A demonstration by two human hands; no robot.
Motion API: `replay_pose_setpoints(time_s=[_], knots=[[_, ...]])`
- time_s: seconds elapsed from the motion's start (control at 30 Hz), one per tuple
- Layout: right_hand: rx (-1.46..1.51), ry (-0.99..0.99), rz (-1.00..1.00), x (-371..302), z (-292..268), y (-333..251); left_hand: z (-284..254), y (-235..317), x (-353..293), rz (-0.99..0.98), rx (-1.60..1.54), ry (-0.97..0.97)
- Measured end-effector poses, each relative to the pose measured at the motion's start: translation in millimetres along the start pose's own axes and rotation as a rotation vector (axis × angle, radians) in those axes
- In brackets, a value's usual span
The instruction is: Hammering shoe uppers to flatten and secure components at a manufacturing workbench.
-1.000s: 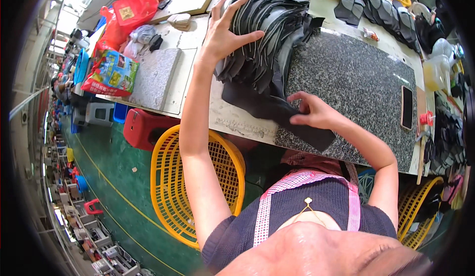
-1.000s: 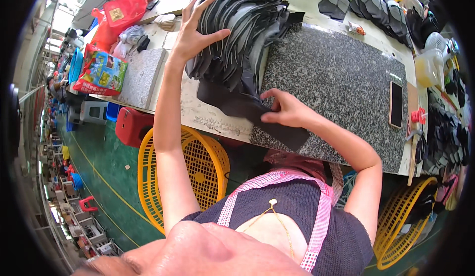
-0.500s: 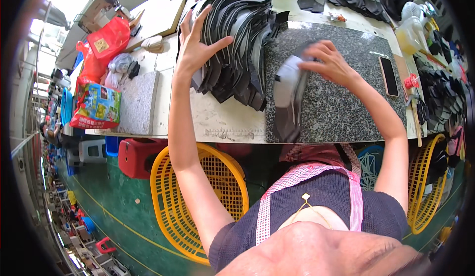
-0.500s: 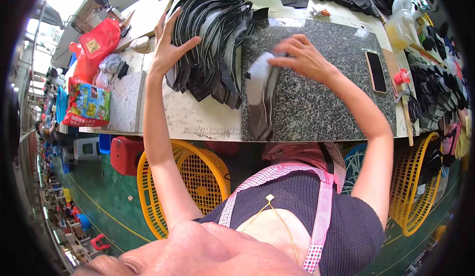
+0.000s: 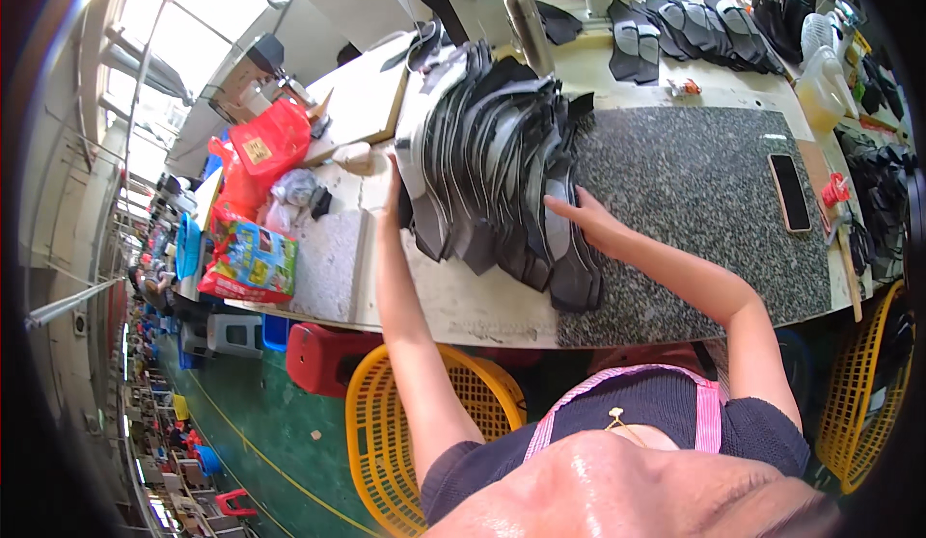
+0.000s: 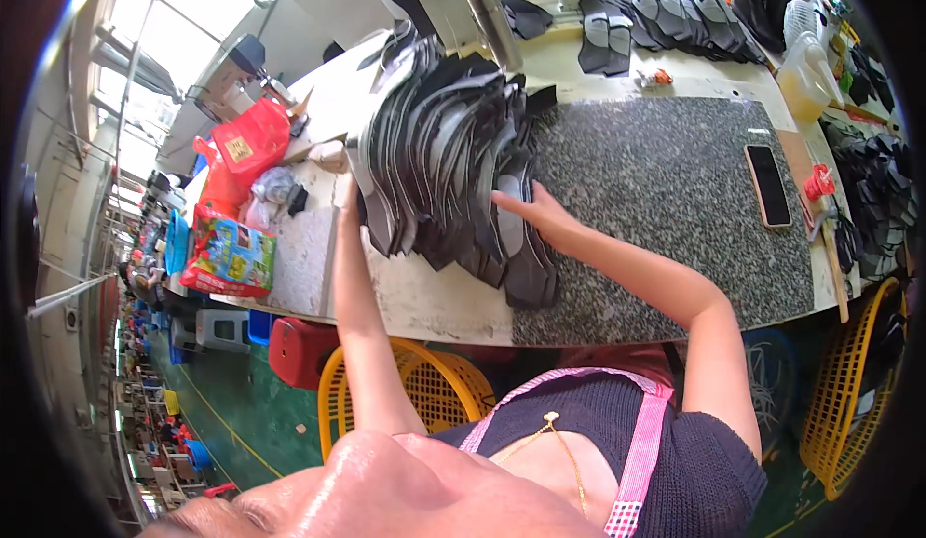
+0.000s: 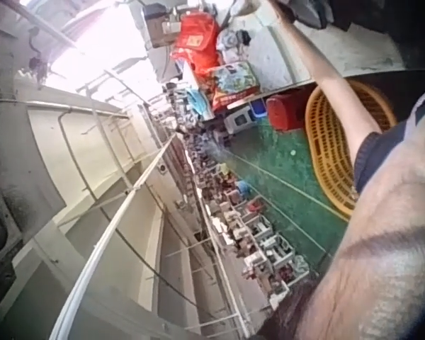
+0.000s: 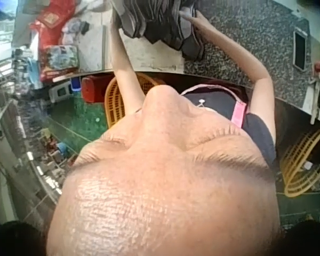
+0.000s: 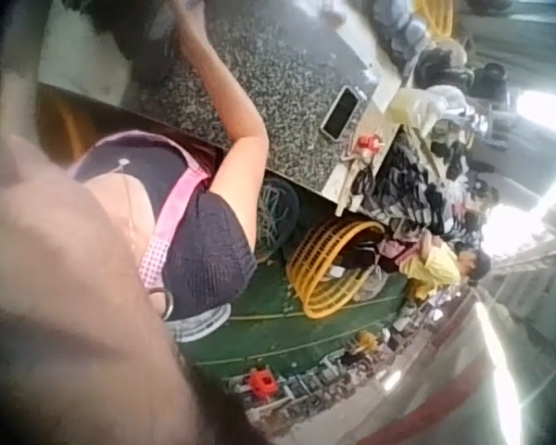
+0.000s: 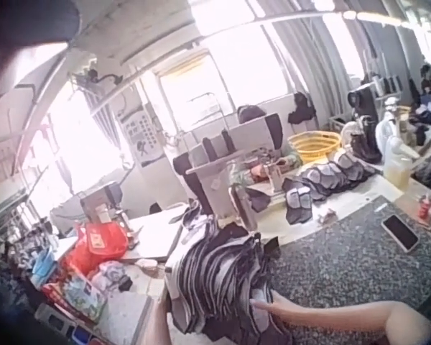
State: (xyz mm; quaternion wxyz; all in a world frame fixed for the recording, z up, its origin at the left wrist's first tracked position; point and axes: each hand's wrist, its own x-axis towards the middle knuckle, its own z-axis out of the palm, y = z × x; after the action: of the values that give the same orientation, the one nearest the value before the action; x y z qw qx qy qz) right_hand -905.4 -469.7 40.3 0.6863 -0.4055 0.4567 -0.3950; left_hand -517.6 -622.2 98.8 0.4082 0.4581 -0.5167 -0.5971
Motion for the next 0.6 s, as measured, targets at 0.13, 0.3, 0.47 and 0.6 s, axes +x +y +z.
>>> replay_pose_setpoints(time_s=[0.13,0.3,0.47,0.6], knots=[[0.043,0.091,-0.024,33,25,-15,38,-5,-13,0.064,-0.088,0.023],[0.123,-0.050,0.106,47,27,-32,91,7,-8,0.126,-0.242,0.076],[0.025,-0.077,-0.034,58,-9,-50,127,-25,-87,0.172,-0.406,0.146],[-0.203,-0.264,-0.038,93,-88,-83,186,-20,-121,0.120,-0.643,0.302]])
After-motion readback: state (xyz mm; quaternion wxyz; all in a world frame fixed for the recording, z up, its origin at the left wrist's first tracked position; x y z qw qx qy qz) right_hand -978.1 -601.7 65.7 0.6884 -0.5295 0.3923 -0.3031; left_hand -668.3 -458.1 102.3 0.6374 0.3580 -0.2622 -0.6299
